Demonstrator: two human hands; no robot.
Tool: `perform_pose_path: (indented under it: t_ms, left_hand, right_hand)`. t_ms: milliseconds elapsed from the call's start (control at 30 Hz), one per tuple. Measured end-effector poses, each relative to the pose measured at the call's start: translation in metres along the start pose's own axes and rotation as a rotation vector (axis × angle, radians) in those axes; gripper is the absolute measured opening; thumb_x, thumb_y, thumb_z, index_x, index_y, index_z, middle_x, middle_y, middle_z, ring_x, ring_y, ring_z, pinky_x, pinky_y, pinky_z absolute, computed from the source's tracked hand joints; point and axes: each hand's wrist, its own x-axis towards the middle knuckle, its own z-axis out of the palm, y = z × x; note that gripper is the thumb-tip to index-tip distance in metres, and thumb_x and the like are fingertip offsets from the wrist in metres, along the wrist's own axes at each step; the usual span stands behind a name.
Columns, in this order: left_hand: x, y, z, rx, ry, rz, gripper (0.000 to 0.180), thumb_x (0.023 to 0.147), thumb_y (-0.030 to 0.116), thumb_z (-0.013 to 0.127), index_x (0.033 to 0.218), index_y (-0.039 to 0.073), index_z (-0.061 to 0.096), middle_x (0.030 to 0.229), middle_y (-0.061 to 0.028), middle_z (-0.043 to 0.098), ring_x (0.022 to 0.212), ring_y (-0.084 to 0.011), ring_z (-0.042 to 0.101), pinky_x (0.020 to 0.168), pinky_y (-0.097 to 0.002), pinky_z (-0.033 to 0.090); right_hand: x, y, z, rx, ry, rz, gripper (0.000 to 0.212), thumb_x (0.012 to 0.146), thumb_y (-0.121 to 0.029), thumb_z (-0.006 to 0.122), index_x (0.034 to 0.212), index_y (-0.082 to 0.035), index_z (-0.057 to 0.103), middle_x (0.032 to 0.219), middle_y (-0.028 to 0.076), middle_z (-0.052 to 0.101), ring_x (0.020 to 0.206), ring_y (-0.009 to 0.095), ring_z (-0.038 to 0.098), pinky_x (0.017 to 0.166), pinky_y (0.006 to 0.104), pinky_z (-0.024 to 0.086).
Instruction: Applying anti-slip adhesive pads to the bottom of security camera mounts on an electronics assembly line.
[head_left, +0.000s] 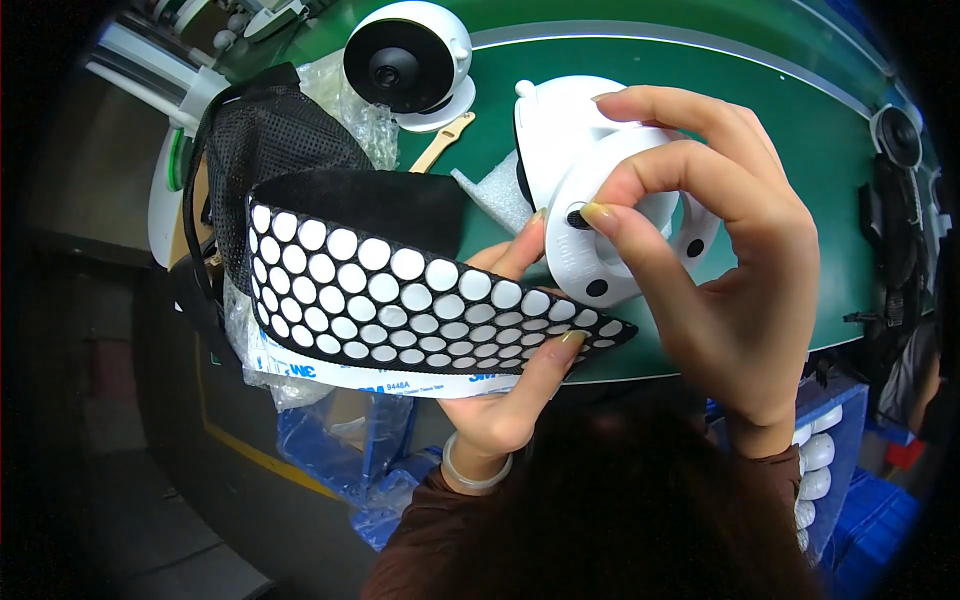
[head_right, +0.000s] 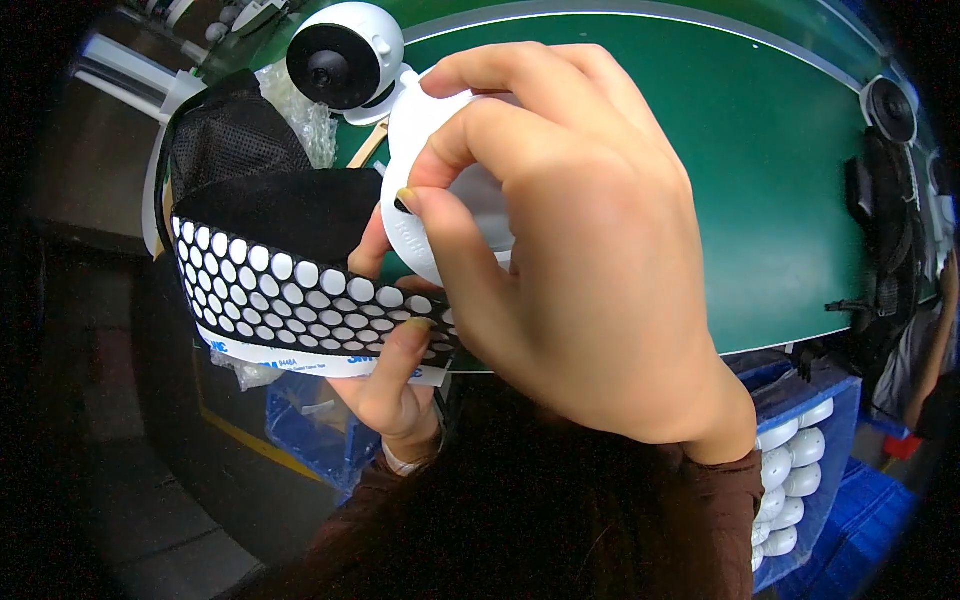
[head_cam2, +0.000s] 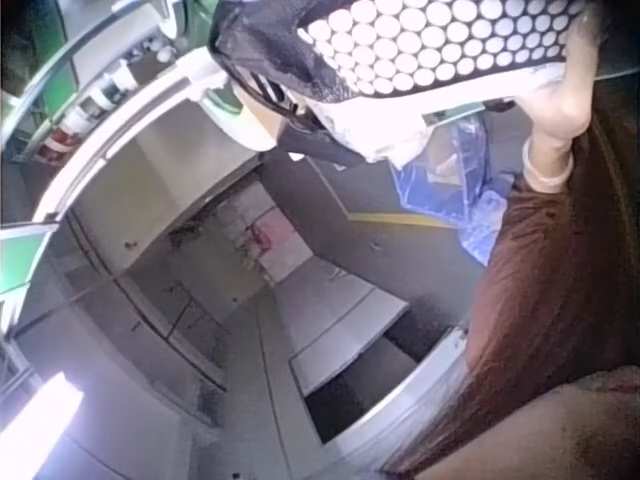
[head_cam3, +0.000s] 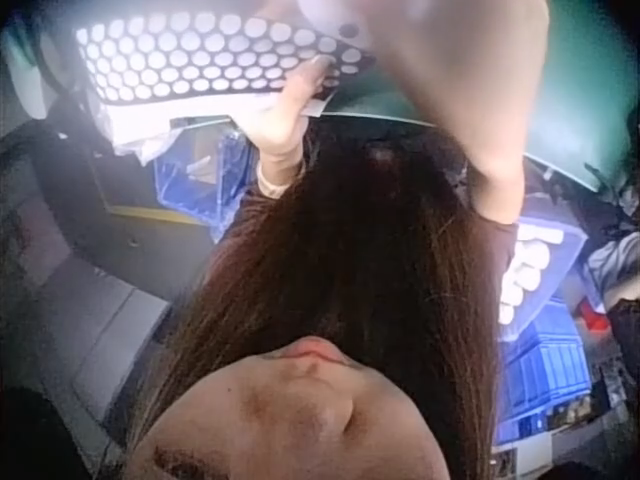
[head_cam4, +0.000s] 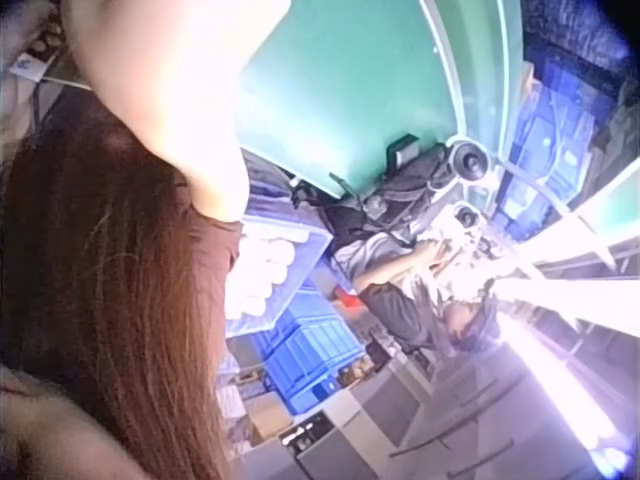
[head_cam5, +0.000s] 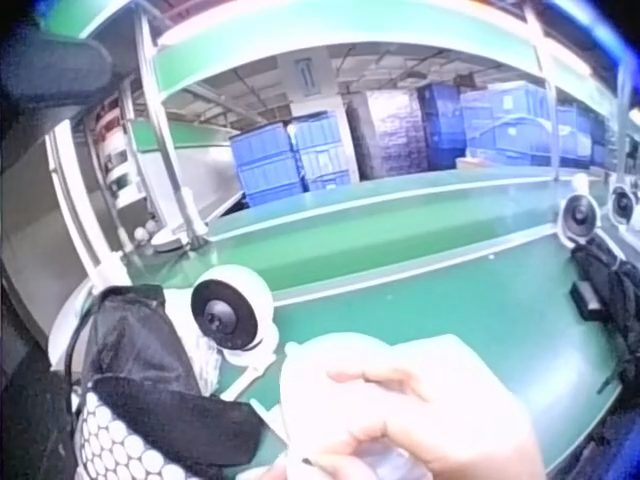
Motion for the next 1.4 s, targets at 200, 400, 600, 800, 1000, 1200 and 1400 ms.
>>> perform_pose_path:
  t_ms: [200, 400, 600, 800, 1000, 1200, 1400]
  left_hand:
    - [0.003, 0.002, 0.001, -0.009, 0.000, -0.002, 0.055, 0.062, -0.009, 0.056, 0.115, -0.010, 0.043, 0.107, -0.0152, 0.048, 0.092, -0.0161, 0.048, 0.081, -0.0226, 0.038]
    - [0.002, 0.001, -0.001, 0.023, 0.006, -0.021, 0.054, 0.061, -0.009, 0.056, 0.113, -0.009, 0.046, 0.107, -0.0145, 0.049, 0.090, -0.0147, 0.048, 0.079, -0.0217, 0.038]
    - [0.002, 0.001, 0.000, -0.008, 0.013, -0.019, 0.054, 0.060, -0.009, 0.056, 0.113, -0.009, 0.046, 0.106, -0.0137, 0.050, 0.088, -0.0134, 0.049, 0.078, -0.0210, 0.038]
    - [0.004, 0.000, 0.003, -0.004, 0.014, 0.018, 0.051, 0.061, -0.009, 0.057, 0.112, -0.009, 0.047, 0.105, -0.0130, 0.050, 0.087, -0.0130, 0.049, 0.077, -0.0201, 0.038]
    - [0.003, 0.000, -0.008, 0.075, 0.029, 0.047, 0.050, 0.062, -0.008, 0.057, 0.111, -0.010, 0.047, 0.104, -0.0136, 0.050, 0.078, -0.0100, 0.045, 0.072, -0.0192, 0.038]
    - [-0.003, 0.014, -0.010, 0.065, -0.052, 0.149, 0.025, 0.056, -0.008, 0.057, 0.080, -0.003, 0.054, 0.080, -0.0138, 0.057, 0.068, -0.0159, 0.051, 0.060, -0.0209, 0.041]
    - [-0.015, 0.018, -0.013, 0.001, -0.128, 0.011, 0.026, 0.066, -0.011, 0.058, 0.091, -0.005, 0.052, 0.083, -0.0105, 0.057, 0.074, -0.0151, 0.055, 0.066, -0.0225, 0.044]
  right_hand:
    - [-0.001, -0.001, 0.001, -0.027, 0.013, -0.009, 0.007, 0.063, -0.002, 0.062, 0.066, -0.002, 0.056, 0.097, 0.010, 0.059, 0.090, 0.022, 0.053, 0.073, 0.0265, 0.040]
    - [-0.001, 0.000, 0.000, -0.004, 0.003, -0.021, 0.007, 0.063, -0.002, 0.062, 0.066, -0.002, 0.056, 0.096, 0.011, 0.059, 0.090, 0.021, 0.053, 0.072, 0.0257, 0.040]
    - [0.003, -0.014, -0.001, -0.038, -0.052, 0.068, 0.007, 0.063, -0.002, 0.062, 0.066, -0.002, 0.056, 0.096, 0.010, 0.059, 0.090, 0.020, 0.053, 0.072, 0.0249, 0.039]
    - [-0.002, -0.001, 0.003, -0.050, 0.008, -0.016, 0.008, 0.063, -0.001, 0.062, 0.066, -0.002, 0.054, 0.096, 0.012, 0.058, 0.089, 0.020, 0.053, 0.071, 0.0248, 0.040]
    - [0.002, 0.001, 0.004, 0.129, 0.131, 0.179, 0.017, 0.071, 0.001, 0.056, 0.087, 0.000, 0.052, 0.103, 0.014, 0.055, 0.093, 0.022, 0.054, 0.077, 0.0297, 0.043]
    - [-0.019, -0.014, -0.035, 0.199, -0.126, -0.068, 0.033, 0.059, -0.010, 0.067, 0.087, 0.004, 0.058, 0.083, 0.014, 0.059, 0.076, 0.023, 0.054, 0.067, 0.0301, 0.042]
    - [-0.006, -0.007, -0.016, -0.110, 0.049, -0.043, 0.043, 0.058, -0.012, 0.071, 0.098, -0.006, 0.058, 0.105, 0.013, 0.052, 0.101, 0.027, 0.045, 0.085, 0.0354, 0.037]
